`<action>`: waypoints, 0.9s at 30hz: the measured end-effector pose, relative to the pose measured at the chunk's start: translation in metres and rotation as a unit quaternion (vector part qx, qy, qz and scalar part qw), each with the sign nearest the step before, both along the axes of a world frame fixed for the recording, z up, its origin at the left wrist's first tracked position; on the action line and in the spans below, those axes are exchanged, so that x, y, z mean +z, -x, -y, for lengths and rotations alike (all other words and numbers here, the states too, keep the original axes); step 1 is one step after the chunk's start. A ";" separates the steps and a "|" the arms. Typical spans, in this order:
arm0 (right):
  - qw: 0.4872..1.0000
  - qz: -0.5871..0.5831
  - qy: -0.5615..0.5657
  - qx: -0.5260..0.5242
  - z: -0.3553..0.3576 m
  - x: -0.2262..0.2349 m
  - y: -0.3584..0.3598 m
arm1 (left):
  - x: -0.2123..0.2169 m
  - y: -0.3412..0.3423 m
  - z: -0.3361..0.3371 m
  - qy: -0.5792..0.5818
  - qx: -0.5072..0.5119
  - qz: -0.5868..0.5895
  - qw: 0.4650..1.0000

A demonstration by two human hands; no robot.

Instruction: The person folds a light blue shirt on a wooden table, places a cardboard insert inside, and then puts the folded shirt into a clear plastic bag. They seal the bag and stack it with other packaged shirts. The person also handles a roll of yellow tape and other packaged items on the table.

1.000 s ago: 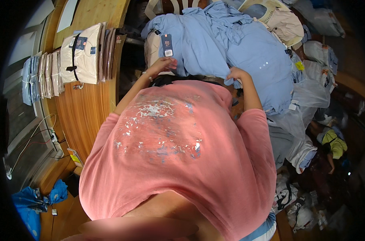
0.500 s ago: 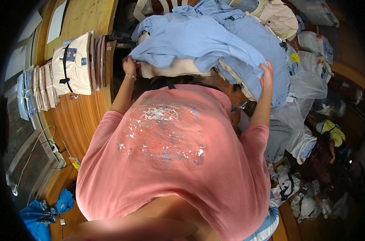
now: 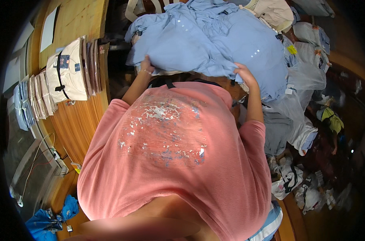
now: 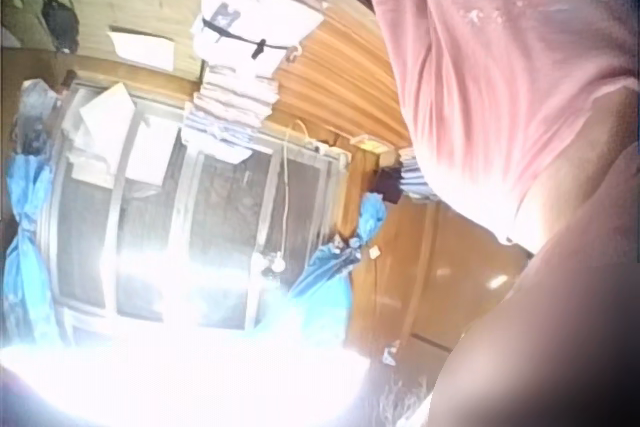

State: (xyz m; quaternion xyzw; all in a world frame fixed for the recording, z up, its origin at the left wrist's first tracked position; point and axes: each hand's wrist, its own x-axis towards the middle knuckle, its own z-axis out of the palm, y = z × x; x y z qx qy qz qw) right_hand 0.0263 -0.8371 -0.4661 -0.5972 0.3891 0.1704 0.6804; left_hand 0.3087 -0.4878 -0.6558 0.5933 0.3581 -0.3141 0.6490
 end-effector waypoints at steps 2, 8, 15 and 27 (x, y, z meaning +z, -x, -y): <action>1.000 0.001 -0.005 0.026 0.009 0.033 0.001 | 0.017 0.000 -0.018 0.092 0.090 0.061 0.990; 0.973 0.002 0.036 0.227 0.005 -0.011 -0.017 | 0.065 0.004 -0.130 -0.004 0.172 0.001 0.985; 0.954 0.203 0.201 0.090 -0.093 -0.123 -0.172 | 0.081 0.039 -0.148 0.078 0.194 -0.051 0.977; 0.934 0.226 0.273 -0.040 0.052 -0.073 -0.204 | 0.137 0.031 -0.165 -0.016 0.258 0.141 0.956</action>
